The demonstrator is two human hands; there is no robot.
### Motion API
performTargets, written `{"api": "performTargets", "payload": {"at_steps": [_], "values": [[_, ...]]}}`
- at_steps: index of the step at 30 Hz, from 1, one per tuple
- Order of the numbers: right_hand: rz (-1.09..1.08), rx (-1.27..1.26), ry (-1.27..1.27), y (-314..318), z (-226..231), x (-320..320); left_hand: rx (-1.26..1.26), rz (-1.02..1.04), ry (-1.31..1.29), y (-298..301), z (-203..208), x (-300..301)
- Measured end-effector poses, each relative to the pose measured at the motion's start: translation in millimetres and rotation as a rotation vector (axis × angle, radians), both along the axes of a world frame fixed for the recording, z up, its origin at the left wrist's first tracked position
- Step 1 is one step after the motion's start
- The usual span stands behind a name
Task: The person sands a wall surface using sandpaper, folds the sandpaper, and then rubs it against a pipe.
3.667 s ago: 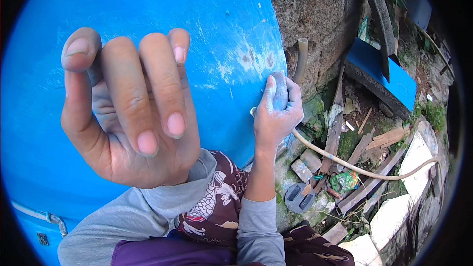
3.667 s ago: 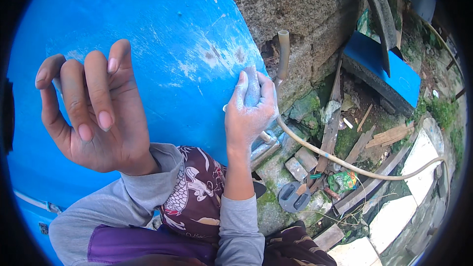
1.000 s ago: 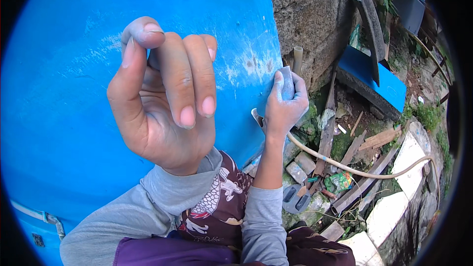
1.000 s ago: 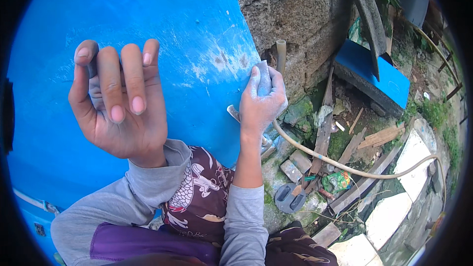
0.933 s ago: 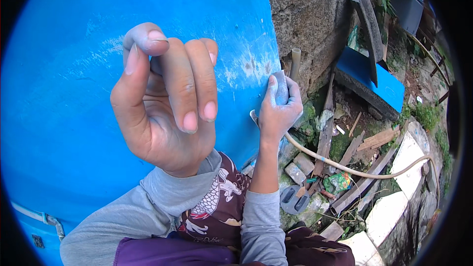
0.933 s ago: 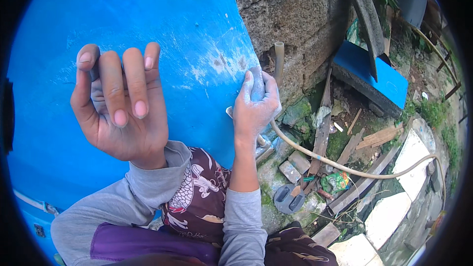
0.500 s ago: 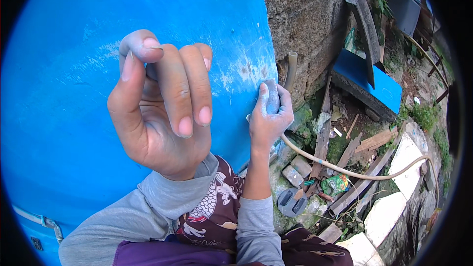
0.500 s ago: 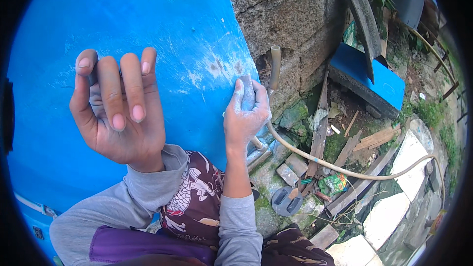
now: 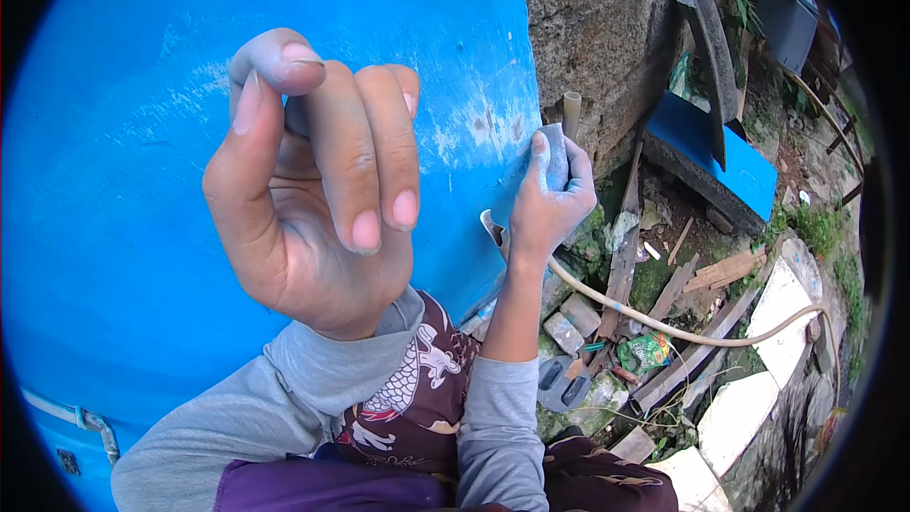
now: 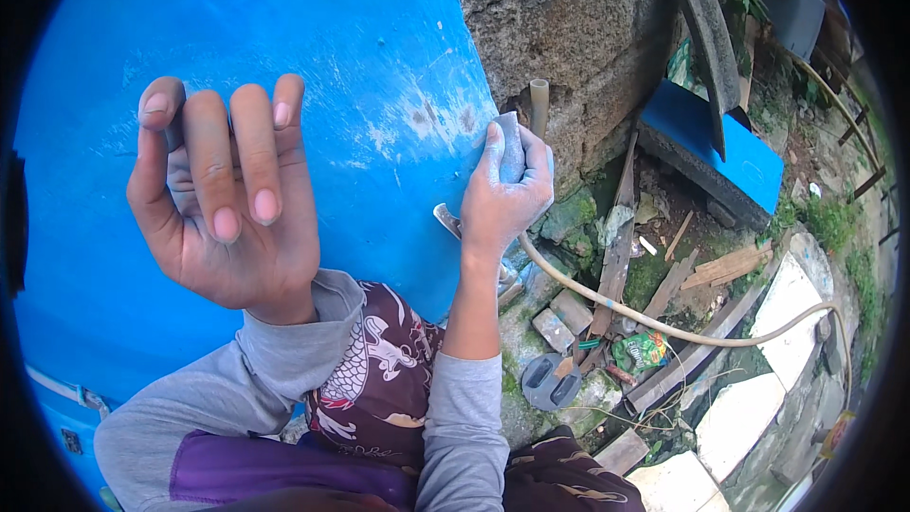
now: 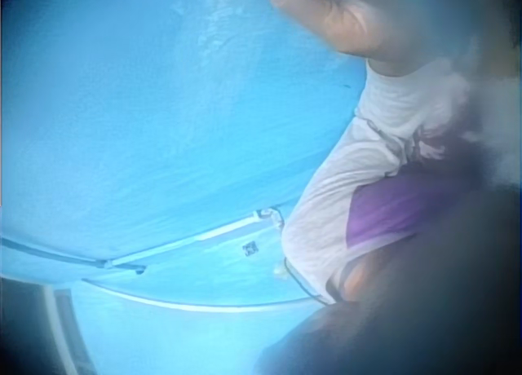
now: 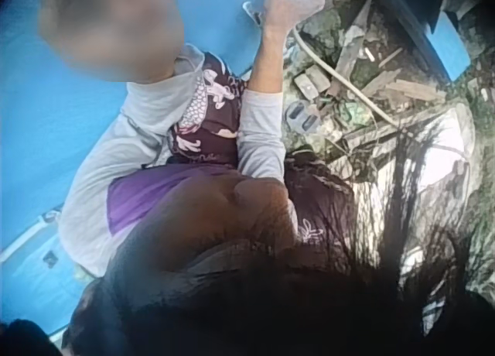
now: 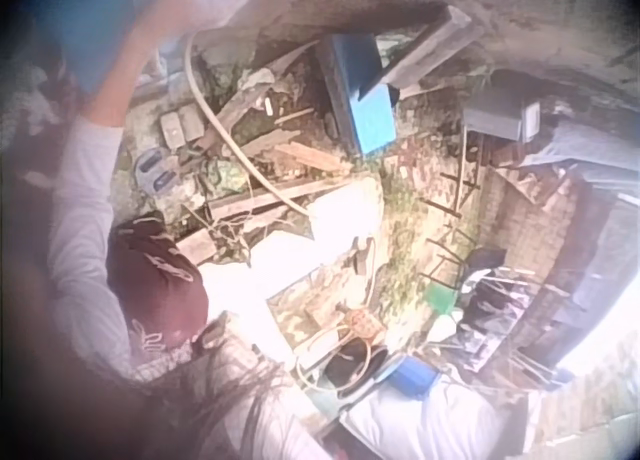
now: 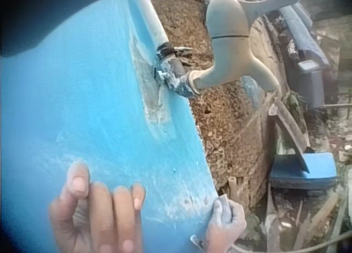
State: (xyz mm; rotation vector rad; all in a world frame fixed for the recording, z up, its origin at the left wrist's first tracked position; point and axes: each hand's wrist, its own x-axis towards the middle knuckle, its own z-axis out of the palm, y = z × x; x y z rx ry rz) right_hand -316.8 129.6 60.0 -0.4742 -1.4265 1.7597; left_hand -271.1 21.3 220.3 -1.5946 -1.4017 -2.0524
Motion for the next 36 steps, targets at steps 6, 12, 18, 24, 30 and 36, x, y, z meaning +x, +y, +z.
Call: {"api": "performTargets", "payload": {"at_steps": [6, 12, 18, 24, 30, 36], "values": [[0.006, 0.045, 0.040, -10.0, -26.7, -1.3, 0.020, 0.022, -0.002, -1.9, 0.4, -2.9], [0.104, 0.013, 0.010, -6.8, -14.1, 14.1, 0.006, 0.001, 0.017, -3.4, 0.5, -3.5], [-0.003, 0.146, -0.039, -10.7, -15.4, 12.6, -0.006, -0.001, 0.014, -1.6, -0.6, -2.4], [-0.021, 0.122, -0.086, -7.0, -3.2, 12.0, -0.023, -0.022, 0.008, -2.8, 0.5, -2.2], [-0.053, 0.163, -0.017, -2.9, -2.7, 1.9, -0.026, -0.009, 0.011, -1.7, 2.5, -2.1], [-0.081, 0.186, -0.014, -23.0, -4.9, 12.7, -0.016, -0.008, 0.005, -0.7, 1.5, 2.4]]}}
